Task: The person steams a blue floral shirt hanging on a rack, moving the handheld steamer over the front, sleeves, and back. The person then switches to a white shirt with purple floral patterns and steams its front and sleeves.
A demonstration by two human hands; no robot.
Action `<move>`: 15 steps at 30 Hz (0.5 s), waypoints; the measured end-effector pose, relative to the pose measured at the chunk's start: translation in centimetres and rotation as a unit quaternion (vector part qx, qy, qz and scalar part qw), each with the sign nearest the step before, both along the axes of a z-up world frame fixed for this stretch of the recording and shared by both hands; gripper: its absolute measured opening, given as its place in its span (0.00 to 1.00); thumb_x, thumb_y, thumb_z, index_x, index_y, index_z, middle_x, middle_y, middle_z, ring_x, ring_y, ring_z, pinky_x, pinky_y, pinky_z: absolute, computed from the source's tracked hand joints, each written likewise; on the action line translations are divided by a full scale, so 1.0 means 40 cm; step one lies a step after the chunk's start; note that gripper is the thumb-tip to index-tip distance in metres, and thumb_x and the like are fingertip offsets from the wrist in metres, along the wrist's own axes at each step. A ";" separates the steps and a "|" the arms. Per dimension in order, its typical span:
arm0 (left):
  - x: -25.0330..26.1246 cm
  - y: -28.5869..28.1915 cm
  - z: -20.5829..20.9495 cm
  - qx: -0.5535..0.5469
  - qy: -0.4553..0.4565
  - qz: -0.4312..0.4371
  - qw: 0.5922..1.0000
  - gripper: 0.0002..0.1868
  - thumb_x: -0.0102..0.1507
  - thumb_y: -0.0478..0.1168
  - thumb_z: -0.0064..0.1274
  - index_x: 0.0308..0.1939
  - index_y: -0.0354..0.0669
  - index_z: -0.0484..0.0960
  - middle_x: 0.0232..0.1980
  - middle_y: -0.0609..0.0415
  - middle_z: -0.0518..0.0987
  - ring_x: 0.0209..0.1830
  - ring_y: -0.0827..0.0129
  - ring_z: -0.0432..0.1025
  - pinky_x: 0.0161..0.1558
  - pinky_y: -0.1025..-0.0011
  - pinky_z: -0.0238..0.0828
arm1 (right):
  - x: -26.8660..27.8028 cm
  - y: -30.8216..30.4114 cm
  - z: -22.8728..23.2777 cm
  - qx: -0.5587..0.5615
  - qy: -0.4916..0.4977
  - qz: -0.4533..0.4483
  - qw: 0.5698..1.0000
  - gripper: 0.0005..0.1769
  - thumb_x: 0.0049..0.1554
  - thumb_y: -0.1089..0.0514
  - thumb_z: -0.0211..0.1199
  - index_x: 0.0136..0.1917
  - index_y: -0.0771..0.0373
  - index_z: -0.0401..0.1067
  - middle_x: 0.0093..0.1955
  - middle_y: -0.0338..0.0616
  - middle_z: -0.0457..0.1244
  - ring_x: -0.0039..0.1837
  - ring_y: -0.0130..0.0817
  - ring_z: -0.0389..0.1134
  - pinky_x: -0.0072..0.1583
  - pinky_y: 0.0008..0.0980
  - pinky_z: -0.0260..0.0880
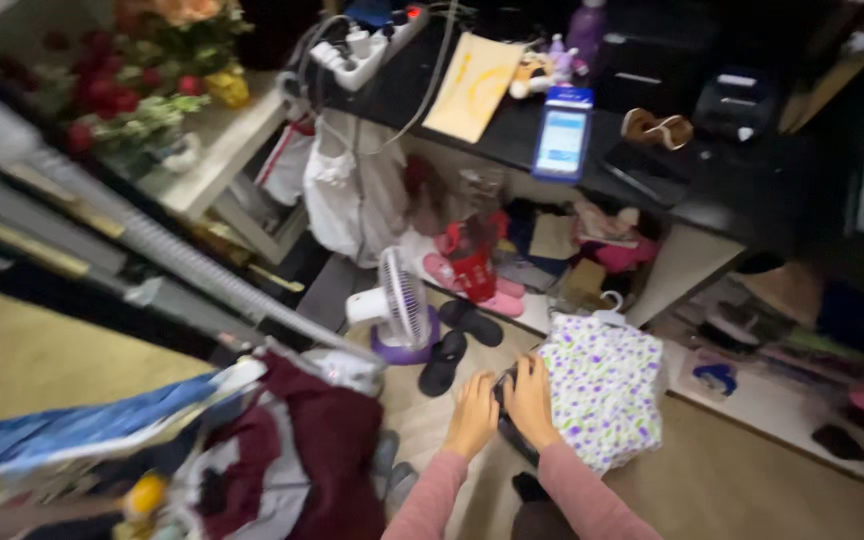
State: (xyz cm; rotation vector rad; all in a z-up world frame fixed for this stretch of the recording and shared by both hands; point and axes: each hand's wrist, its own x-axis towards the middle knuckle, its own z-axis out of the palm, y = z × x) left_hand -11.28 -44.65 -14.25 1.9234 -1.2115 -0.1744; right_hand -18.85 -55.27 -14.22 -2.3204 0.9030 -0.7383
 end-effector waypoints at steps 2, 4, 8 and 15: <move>-0.025 -0.085 -0.018 0.017 0.036 0.010 0.999 0.18 0.61 0.33 0.48 0.56 0.36 0.73 0.56 0.38 0.74 0.58 0.41 0.68 0.59 0.49 0.63 | -0.029 -0.092 -0.022 -0.027 0.037 0.002 0.999 0.28 0.51 0.63 0.63 0.65 0.69 0.64 0.62 0.65 0.59 0.64 0.63 0.60 0.66 0.53 0.62; -0.068 -0.158 -0.048 0.045 0.102 0.029 0.993 0.17 0.60 0.34 0.49 0.53 0.36 0.73 0.52 0.37 0.76 0.55 0.41 0.70 0.56 0.50 0.67 | -0.080 -0.156 -0.048 -0.016 0.104 0.012 0.994 0.31 0.48 0.63 0.63 0.65 0.69 0.63 0.62 0.65 0.59 0.64 0.63 0.60 0.66 0.52 0.62; -0.123 -0.296 -0.111 0.164 0.238 0.084 0.954 0.15 0.59 0.36 0.51 0.49 0.37 0.75 0.46 0.35 0.79 0.50 0.40 0.74 0.53 0.50 0.71 | -0.157 -0.274 -0.106 0.116 0.238 -0.001 0.964 0.33 0.46 0.62 0.64 0.65 0.68 0.63 0.62 0.63 0.59 0.63 0.61 0.60 0.65 0.50 0.63; -0.101 -0.534 -0.156 0.239 0.387 0.142 0.879 0.15 0.60 0.36 0.50 0.51 0.36 0.75 0.47 0.36 0.79 0.50 0.43 0.74 0.54 0.52 0.71 | -0.146 -0.472 -0.209 0.208 0.280 -0.033 0.937 0.33 0.47 0.59 0.64 0.65 0.68 0.63 0.61 0.61 0.60 0.62 0.58 0.61 0.63 0.48 0.63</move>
